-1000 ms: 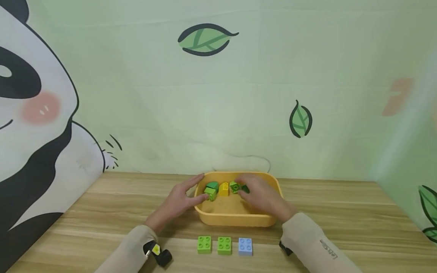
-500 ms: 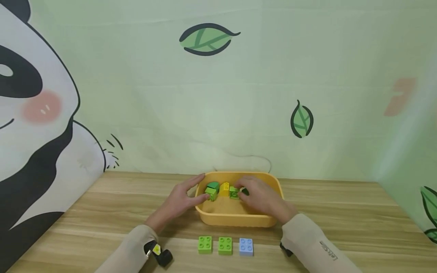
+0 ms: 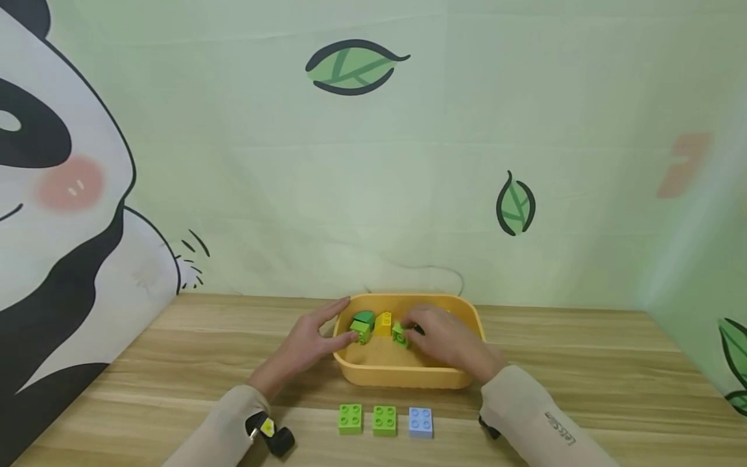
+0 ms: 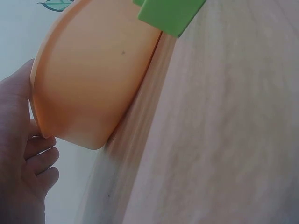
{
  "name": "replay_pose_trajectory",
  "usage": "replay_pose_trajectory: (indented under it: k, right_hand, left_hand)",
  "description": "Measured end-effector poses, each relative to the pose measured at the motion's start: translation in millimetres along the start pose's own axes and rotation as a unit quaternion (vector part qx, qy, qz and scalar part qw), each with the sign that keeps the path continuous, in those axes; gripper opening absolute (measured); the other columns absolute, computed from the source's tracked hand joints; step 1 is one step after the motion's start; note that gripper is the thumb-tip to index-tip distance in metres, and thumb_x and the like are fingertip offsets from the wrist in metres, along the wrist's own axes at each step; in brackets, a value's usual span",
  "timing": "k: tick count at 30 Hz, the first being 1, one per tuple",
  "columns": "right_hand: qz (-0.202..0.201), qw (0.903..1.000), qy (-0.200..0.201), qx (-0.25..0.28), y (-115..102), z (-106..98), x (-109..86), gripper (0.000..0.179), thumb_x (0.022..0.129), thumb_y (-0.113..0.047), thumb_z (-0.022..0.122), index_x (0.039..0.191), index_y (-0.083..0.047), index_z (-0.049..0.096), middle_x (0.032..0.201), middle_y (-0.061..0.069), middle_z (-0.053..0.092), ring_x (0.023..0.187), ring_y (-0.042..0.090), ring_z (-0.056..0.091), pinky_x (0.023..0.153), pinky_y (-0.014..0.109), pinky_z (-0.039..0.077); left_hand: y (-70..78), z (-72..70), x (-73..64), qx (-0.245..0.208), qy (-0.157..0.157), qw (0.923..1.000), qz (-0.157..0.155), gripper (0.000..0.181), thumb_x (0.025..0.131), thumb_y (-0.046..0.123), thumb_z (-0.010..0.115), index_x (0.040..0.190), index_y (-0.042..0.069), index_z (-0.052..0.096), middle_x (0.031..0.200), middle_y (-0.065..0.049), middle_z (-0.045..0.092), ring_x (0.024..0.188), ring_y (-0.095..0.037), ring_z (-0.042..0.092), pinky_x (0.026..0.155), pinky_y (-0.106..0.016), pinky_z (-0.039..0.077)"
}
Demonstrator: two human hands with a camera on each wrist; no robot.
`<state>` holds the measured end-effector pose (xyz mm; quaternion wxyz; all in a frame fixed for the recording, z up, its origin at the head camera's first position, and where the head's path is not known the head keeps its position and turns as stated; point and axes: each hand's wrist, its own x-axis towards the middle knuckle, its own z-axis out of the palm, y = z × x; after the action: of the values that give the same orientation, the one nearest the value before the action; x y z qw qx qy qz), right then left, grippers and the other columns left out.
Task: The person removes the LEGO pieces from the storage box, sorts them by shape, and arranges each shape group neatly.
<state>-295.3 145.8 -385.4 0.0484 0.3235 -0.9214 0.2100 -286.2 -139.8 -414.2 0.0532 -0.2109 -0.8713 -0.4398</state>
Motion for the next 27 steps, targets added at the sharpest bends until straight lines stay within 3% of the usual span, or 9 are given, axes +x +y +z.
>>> replay_pose_trajectory:
  k: [7,15,27]
  right_hand:
    - [-0.003,1.0,0.007,-0.004,0.8,1.5,1.0,0.014,0.102,-0.015,0.073,0.113,-0.008,0.077,0.108,0.0,0.074,0.101,0.02,0.067,0.094,0.046,0.06]
    - [0.028,0.9995,-0.014,0.004,-2.0,0.4,2.7,0.022,0.104,-0.021,0.071,0.12,-0.006,0.075,0.11,0.002,0.074,0.099,0.018,0.066,0.094,0.046,0.06]
    - [-0.001,0.9984,-0.049,0.029,0.5,-0.4,1.5,0.022,0.1,-0.029,0.076,0.115,-0.013,0.079,0.103,-0.009,0.073,0.091,0.012,0.063,0.088,0.038,0.059]
  left_hand:
    - [-0.8,0.1,0.2,-0.006,0.0,1.0,0.003,0.081,0.094,0.036,0.081,0.16,0.005,0.046,0.165,-0.011,0.043,0.152,-0.034,0.039,0.124,-0.054,0.032]
    - [0.7,-0.8,-1.1,-0.006,0.0,1.0,0.004,0.082,0.094,0.037,0.081,0.16,0.005,0.046,0.165,-0.011,0.043,0.152,-0.034,0.039,0.123,-0.053,0.032]
    - [0.7,0.1,0.1,-0.006,0.001,1.0,0.0,0.081,0.094,0.036,0.081,0.16,0.005,0.046,0.165,-0.01,0.043,0.152,-0.034,0.039,0.123,-0.054,0.033]
